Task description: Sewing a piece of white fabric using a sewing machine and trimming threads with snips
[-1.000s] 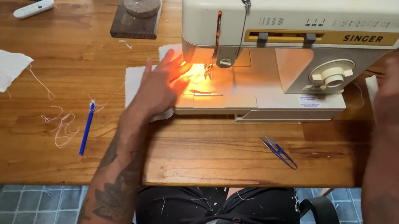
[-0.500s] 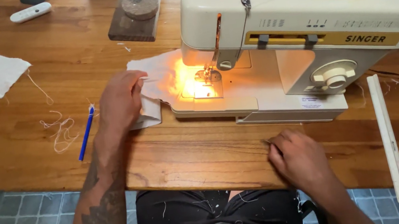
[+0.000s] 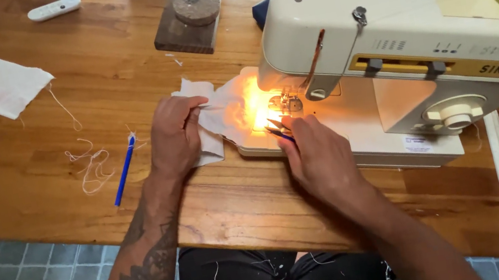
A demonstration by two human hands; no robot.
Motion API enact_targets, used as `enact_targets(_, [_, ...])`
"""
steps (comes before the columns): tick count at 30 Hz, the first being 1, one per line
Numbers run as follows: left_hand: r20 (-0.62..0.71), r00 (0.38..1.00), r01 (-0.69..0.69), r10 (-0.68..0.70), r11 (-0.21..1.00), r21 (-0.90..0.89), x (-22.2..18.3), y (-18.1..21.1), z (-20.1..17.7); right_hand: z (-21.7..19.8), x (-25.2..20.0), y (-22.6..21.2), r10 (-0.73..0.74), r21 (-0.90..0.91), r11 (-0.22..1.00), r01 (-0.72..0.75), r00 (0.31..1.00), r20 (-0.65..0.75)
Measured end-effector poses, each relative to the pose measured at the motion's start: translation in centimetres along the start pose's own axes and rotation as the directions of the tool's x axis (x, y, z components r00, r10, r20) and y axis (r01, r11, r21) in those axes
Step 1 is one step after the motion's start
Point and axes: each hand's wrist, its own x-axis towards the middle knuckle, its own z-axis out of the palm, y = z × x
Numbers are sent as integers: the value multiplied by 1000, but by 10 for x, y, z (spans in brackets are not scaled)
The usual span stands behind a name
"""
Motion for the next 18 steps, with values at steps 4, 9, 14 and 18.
enact_targets(4, [-11, 1000, 10, -10, 1000, -24, 3, 7, -1, 37, 11, 6, 29, -90, 995, -38, 995, -96])
enact_targets(9, [-37, 999, -9, 7, 999, -50, 5, 8, -1, 48, 20, 3, 135, -114, 982, -149, 984, -115])
enact_targets(14, [-78, 997, -15, 9, 998, -66, 8, 22, 0, 48, 22, 2, 203, -80, 974, -211, 974, -96])
enact_targets(18, [-81, 996, -29, 24, 997, -72, 11, 26, 10, 46, 19, 1, 205, -64, 975, -211, 974, -100])
